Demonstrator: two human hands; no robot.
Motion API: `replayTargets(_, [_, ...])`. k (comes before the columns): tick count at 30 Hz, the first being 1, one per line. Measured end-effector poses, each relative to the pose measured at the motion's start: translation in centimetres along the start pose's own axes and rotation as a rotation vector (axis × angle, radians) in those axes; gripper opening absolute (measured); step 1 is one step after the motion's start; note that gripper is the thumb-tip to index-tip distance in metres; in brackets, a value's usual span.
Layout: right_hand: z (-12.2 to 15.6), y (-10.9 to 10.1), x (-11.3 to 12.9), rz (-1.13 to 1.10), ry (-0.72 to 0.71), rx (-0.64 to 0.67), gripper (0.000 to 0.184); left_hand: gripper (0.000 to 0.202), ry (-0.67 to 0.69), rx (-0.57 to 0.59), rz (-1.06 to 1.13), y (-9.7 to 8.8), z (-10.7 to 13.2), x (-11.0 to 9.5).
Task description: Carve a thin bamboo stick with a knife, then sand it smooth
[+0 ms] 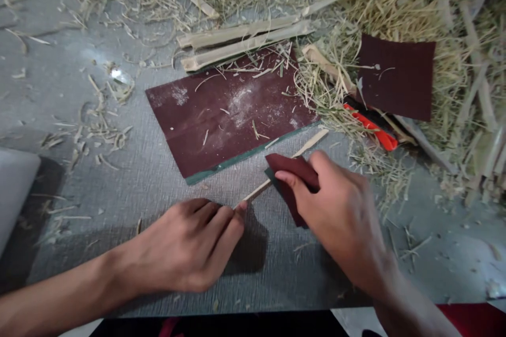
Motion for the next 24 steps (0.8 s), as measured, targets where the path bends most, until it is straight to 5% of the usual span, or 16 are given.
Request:
replayTargets(4, [0.09, 0.05, 0.19, -0.090, -0.100, 0.026, 0.026, 0.031, -0.001, -0.015, 0.015, -0.10, -0.09, 0.13])
replayTargets(8, [-0.06, -0.01, -0.16, 0.023, -0.006, -0.017, 0.028, 0.032, -0.019, -0.022, 0.021, -0.20, -0.13, 0.14])
replayTargets(24, [-0.04, -0.07, 0.02, 0.030, -0.024, -0.036, 0.028, 0.029, -0.018, -0.030, 0.044, -0.28, -0.08, 0.18])
Point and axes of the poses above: each hand's wrist, its own z-axis away from the middle knuckle, its own y-axis out of the palm, x = y × z, the point moved 2 cm from there along -z, towards the middle knuckle, and after that the axes turned 13 degrees about z, right-handed, at the moved point
